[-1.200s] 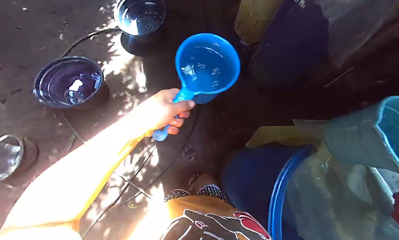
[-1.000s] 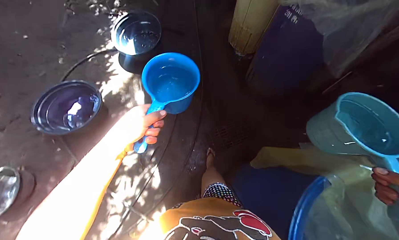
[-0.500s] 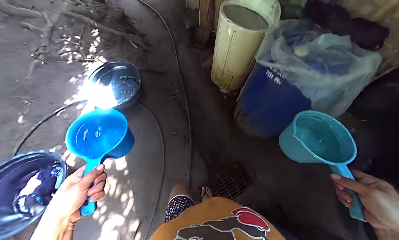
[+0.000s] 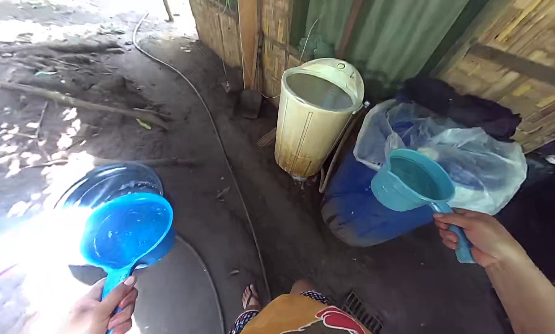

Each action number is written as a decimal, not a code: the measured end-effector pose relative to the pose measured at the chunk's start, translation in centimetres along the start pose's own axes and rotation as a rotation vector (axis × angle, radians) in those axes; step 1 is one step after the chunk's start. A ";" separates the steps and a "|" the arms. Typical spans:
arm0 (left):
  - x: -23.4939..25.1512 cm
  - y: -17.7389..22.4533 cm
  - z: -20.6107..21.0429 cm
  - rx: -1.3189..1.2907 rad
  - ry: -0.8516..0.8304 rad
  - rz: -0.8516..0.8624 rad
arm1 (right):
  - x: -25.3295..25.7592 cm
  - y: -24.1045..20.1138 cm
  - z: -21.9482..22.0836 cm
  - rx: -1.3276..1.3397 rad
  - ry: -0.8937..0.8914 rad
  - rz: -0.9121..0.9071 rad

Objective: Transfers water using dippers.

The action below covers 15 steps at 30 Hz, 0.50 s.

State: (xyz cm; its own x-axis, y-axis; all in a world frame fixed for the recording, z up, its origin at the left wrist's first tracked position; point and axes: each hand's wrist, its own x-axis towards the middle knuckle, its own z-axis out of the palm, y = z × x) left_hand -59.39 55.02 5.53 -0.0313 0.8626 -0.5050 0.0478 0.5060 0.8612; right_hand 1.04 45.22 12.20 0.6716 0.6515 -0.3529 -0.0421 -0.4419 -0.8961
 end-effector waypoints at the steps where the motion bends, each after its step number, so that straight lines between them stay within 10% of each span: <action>1: 2.3 2.0 0.7 0.012 -0.008 -0.005 | 1.6 -1.7 1.3 -0.001 0.003 0.011; 15: 31.9 26.4 28.9 0.023 -0.123 0.125 | 36.6 -20.3 10.1 -0.041 -0.107 0.005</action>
State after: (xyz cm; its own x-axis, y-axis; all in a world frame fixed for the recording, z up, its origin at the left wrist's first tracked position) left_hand -30.27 95.93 10.48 0.0986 0.9117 -0.3988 0.0669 0.3938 0.9168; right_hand 18.96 84.25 14.76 0.5887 0.7101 -0.3863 -0.0133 -0.4692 -0.8830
